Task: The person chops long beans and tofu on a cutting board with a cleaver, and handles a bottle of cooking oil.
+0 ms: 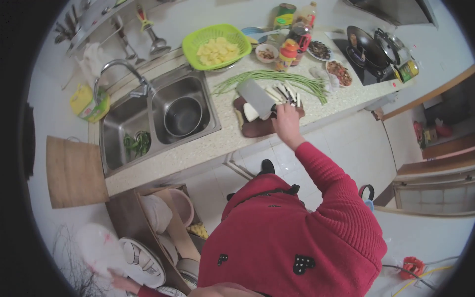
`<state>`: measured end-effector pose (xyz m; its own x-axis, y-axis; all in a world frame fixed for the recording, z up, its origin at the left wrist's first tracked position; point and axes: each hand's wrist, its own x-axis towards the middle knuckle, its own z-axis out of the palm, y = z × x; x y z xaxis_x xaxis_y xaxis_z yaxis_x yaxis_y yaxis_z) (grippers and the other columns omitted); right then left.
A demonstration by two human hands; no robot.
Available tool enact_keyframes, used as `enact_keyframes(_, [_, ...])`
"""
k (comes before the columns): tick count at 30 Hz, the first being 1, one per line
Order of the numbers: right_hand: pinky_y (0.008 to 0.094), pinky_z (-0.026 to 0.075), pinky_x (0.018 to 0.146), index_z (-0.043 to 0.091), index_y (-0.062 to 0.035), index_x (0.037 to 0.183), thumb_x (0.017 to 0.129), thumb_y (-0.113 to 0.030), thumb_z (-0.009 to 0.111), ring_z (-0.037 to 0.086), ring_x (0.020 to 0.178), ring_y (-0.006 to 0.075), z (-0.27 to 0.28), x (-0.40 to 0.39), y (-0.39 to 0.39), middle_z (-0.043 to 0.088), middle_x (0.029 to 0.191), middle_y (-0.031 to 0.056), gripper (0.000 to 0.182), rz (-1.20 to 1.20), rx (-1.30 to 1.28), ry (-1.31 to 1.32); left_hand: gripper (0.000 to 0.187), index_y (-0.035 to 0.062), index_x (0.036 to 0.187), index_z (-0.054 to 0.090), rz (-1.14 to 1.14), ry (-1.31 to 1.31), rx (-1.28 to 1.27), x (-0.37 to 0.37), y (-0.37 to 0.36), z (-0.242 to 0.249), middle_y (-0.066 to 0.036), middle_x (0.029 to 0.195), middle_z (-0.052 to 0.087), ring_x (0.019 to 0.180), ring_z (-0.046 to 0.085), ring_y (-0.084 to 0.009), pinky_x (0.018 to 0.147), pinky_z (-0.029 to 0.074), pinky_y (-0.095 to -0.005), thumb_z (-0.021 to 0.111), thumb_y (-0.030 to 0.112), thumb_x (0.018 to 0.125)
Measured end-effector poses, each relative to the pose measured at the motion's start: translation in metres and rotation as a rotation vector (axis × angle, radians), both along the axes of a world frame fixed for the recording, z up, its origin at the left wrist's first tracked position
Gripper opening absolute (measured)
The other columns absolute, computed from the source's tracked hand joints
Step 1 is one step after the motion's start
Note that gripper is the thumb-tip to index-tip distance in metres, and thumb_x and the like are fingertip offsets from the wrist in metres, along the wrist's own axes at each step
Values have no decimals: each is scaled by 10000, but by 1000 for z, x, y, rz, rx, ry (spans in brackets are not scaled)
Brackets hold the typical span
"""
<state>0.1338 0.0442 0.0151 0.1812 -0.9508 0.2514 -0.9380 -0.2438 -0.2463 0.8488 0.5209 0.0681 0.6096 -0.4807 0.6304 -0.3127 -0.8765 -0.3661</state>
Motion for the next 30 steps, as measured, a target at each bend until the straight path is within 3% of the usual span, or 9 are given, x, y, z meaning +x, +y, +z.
enact_keyframes(3, [438,427,639,438,-39,872,678,-225,751,541,792,367,1,-36,-27,548,863,176,413,-289,150,85,319,-22,1095,610,-263,1267,-1361,-146,-160,53,-145,1148,580,1015,559,-227,940,428,-350,632,156,830])
enact_keyframes(4, [442,438,633,422,-39,891,685,-227,745,560,789,365,0,-38,-31,563,860,175,426,-293,192,63,333,-22,1099,598,-484,1200,-1154,-175,-190,41,-156,1108,588,986,569,-259,888,438,-366,614,170,827])
enact_keyframes(5, [448,459,620,391,-37,928,700,-231,732,598,782,359,-2,-40,-35,595,854,173,453,-279,280,32,362,-24,1106,574,-858,1019,-733,-205,-218,29,-179,1030,602,929,589,-322,783,458,-396,578,199,820])
enact_keyframes(9, [479,469,607,402,-1,964,712,-259,609,622,766,409,-1,-46,-50,628,815,214,416,-225,476,-63,419,-13,1136,550,-933,1492,-614,-355,-319,35,-140,1063,604,966,574,-270,702,484,-341,583,248,810])
enact_keyframes(11, [490,449,589,461,6,896,740,-311,565,603,730,429,0,-53,-56,613,756,226,368,-134,497,-137,375,6,1108,524,-883,1813,-498,-403,-347,20,-147,1131,584,1035,560,-263,767,482,-316,585,241,822])
enact_keyframes(15, [468,417,573,456,-29,864,752,-297,567,564,670,404,22,-104,-58,570,728,196,311,35,455,-270,312,-2,1050,594,-619,2104,-363,-511,-389,-3,-129,1042,629,939,590,-205,780,479,-311,593,232,844])
enact_keyframes(20, [334,417,561,468,-86,964,757,-185,557,500,608,223,78,-179,-48,558,743,54,246,190,254,-501,368,12,1097,609,-229,2458,-299,-669,-435,-17,-101,1006,652,875,613,-153,706,506,-298,596,288,854])
enact_keyframes(23, [269,351,509,460,-87,986,800,-146,567,404,555,128,93,-218,-50,482,701,-1,223,212,100,-604,408,36,1123,565,-151,2542,-328,-744,-457,-32,-101,996,636,848,621,-189,572,527,-323,575,330,839])
enact_keyframes(30, [262,311,544,441,-87,901,836,-195,610,352,597,116,97,-263,-20,419,727,-1,211,6,44,-674,419,35,1227,489,-3,2624,-525,-833,-486,-71,-140,1157,544,991,548,-262,656,588,-418,495,299,901])
